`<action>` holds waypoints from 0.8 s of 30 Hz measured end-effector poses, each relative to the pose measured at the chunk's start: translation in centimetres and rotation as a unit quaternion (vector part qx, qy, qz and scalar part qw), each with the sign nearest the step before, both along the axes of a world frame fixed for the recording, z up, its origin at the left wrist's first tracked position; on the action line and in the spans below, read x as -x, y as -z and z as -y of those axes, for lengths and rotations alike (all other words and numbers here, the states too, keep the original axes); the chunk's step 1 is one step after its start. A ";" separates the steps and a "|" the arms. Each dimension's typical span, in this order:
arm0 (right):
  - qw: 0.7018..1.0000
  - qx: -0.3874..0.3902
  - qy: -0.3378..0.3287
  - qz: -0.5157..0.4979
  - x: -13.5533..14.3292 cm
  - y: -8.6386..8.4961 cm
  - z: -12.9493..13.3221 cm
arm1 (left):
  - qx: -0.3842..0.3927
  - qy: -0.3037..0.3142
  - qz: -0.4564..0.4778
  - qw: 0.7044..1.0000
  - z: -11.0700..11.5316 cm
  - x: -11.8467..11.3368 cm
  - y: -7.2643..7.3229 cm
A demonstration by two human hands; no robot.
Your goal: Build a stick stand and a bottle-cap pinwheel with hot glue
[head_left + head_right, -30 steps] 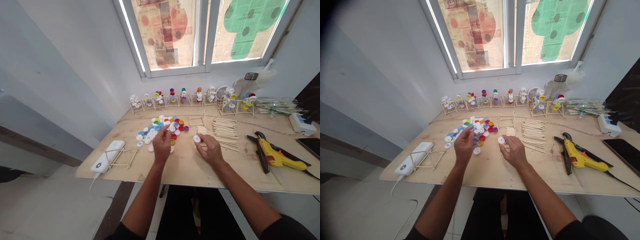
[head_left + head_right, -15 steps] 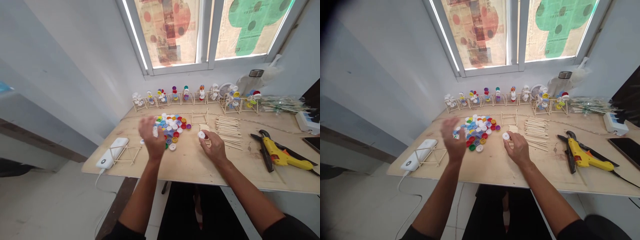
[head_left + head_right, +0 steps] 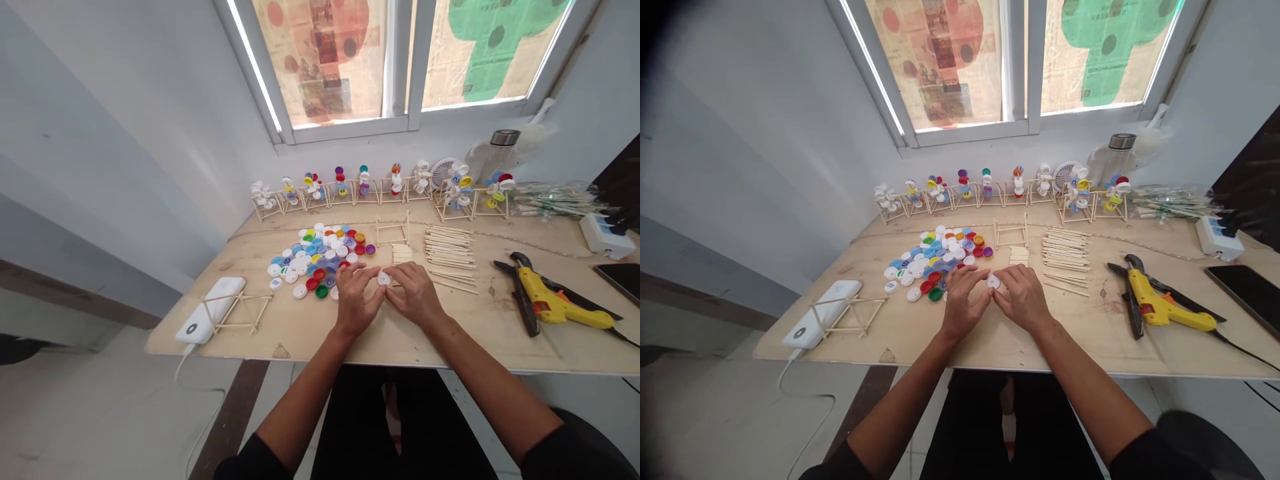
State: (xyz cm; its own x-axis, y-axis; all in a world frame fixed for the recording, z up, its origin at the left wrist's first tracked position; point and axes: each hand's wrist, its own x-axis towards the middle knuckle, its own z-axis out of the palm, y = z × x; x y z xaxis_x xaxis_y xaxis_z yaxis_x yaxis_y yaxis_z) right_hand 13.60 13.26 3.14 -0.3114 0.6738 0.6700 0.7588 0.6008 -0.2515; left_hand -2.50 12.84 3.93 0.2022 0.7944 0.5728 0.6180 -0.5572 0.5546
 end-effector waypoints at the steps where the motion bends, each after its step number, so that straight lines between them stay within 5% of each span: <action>1: 1.000 -0.002 0.003 0.004 0.0 0.0 0.0 | -0.001 -0.007 0.003 1.000 -0.1 0.0 0.1; 16: 0.995 -0.036 0.049 0.075 1.1 -0.2 0.4 | 0.050 -0.019 0.015 0.998 0.0 0.1 0.5; 24: 0.991 -0.042 0.059 0.112 1.6 0.0 0.3 | 0.109 -0.021 -0.030 0.993 0.0 0.4 -0.5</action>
